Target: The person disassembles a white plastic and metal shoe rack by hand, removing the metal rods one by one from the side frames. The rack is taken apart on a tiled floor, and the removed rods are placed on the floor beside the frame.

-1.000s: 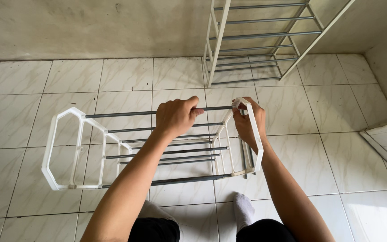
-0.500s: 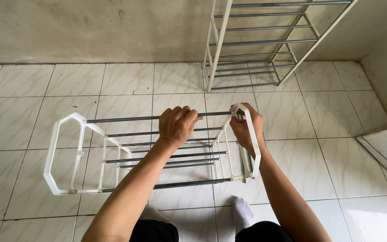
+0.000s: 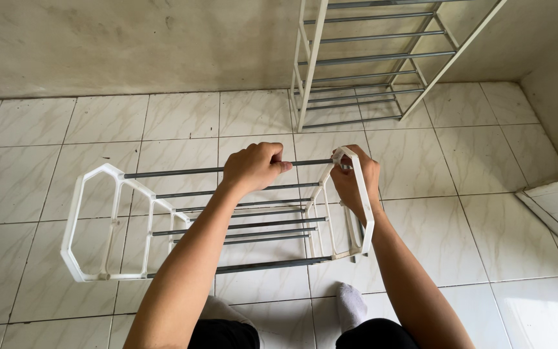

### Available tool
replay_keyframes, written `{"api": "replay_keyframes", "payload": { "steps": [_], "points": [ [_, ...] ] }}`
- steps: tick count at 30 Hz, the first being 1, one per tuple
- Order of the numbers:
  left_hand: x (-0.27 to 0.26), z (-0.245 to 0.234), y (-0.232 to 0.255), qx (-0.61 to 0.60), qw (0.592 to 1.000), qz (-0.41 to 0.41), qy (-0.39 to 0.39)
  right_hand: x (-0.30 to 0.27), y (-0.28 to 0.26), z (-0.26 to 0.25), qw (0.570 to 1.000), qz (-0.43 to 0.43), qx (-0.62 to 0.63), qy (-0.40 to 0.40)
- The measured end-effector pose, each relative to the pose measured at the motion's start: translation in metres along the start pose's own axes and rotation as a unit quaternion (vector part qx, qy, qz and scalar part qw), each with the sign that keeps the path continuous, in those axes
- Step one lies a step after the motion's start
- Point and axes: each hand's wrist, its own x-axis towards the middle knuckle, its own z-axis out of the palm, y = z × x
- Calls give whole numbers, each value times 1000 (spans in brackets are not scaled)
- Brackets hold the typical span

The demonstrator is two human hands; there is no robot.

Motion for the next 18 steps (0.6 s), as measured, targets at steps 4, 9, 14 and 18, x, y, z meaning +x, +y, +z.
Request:
{"api": "replay_keyframes", "payload": {
  "steps": [4, 9, 14, 18],
  "points": [
    [-17, 26, 2, 62, 978, 63, 188, 2, 1, -2, 1000, -5, -1, 11],
    [-25, 58, -9, 48, 902, 183, 388, 1, 4, -3, 1000, 2, 11, 2],
    [-20, 60, -17, 37, 913, 162, 371, 2, 5, 1, 1000, 10, 22, -14],
    [-20, 51, -7, 17, 938, 131, 320, 3, 5, -1, 1000, 9, 2, -5]
  ]
}}
